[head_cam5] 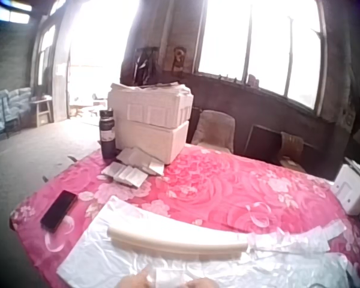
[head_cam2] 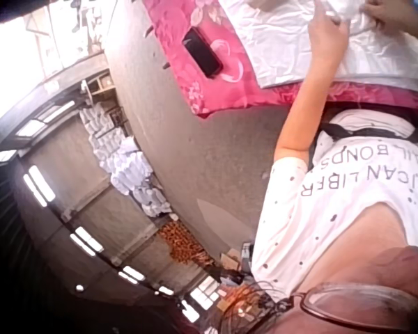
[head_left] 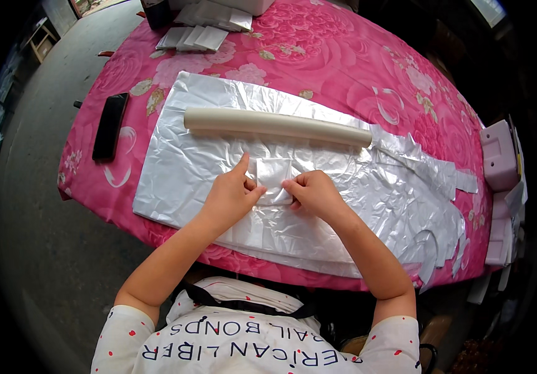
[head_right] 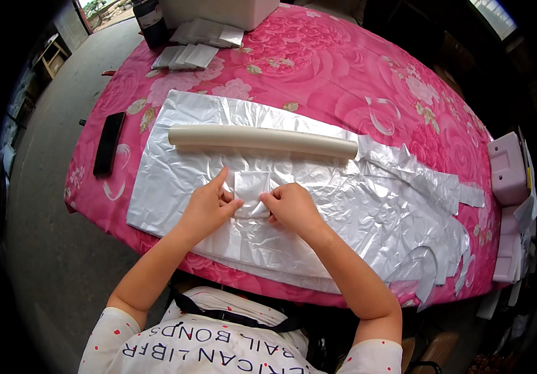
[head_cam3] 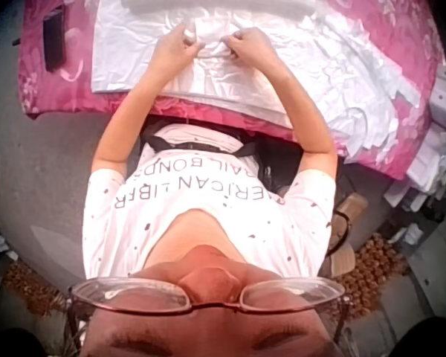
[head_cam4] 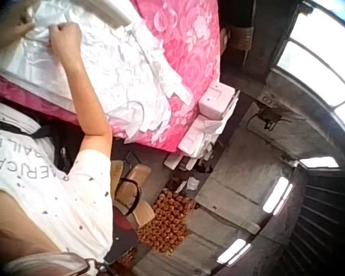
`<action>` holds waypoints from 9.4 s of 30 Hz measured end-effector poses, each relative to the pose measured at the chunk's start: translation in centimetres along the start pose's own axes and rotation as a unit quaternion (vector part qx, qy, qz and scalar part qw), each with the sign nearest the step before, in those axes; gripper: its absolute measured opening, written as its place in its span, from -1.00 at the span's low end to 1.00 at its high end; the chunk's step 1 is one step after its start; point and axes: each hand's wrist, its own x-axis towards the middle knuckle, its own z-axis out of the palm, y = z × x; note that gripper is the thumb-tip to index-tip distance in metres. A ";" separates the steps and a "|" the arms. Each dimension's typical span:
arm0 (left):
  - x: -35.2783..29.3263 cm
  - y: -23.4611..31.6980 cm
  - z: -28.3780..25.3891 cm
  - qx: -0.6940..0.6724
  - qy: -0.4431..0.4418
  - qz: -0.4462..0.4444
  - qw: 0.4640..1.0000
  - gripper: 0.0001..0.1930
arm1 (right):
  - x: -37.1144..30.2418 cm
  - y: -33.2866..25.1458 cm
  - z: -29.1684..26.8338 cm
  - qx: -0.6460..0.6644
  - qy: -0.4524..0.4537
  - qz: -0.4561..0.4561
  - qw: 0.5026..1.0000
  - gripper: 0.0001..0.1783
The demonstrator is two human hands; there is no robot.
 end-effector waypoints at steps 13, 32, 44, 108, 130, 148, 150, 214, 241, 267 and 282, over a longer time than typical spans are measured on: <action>0.2 -1.1 4.8 0.336 0.046 0.245 0.908 -0.02 | 0.4 0.7 0.6 -0.011 0.023 -0.027 0.999 -0.69; -11.5 -5.4 -2.4 -0.305 -0.133 -0.025 0.943 -0.69 | 3.0 -1.2 4.6 -0.323 0.106 -0.431 0.836 -0.22; -15.3 -7.6 -4.7 -0.067 0.033 -0.136 0.988 -0.81 | -3.2 -4.2 16.2 -0.193 -0.111 -0.513 0.829 -0.50; -0.8 5.9 11.2 0.253 -0.152 0.413 0.861 -0.29 | -11.0 20.4 -12.3 -0.314 0.302 -0.139 0.889 -0.43; -2.4 7.6 13.6 0.264 -0.164 0.416 0.855 -0.34 | -17.5 16.8 -14.5 0.113 0.500 -0.116 0.851 -0.79; 2.1 -1.4 -8.0 -0.114 -0.192 -0.143 0.964 -0.88 | -19.1 9.6 0.8 -0.175 0.292 -0.101 0.935 -0.48; 2.2 -1.6 -10.3 -0.095 -0.170 -0.173 0.965 -0.88 | -18.9 9.1 1.6 -0.136 0.158 0.015 0.978 -0.47; 0.0 4.0 13.1 0.350 -0.091 0.365 0.858 -0.33 | -1.1 -3.3 -13.6 0.400 0.200 -0.361 0.819 -0.57; -0.4 3.8 12.4 0.233 -0.066 0.370 0.897 -0.29 | 1.4 8.2 -15.2 -0.229 0.357 -0.280 0.862 -0.36; 2.6 3.1 10.1 0.368 -0.043 0.255 0.893 -0.08 | -3.6 23.1 -32.3 -0.018 0.633 0.083 0.770 -0.47; -1.8 2.9 4.0 0.195 -0.027 0.356 0.913 -0.28 | -11.3 12.1 -6.2 -0.308 0.130 -0.350 0.875 -0.27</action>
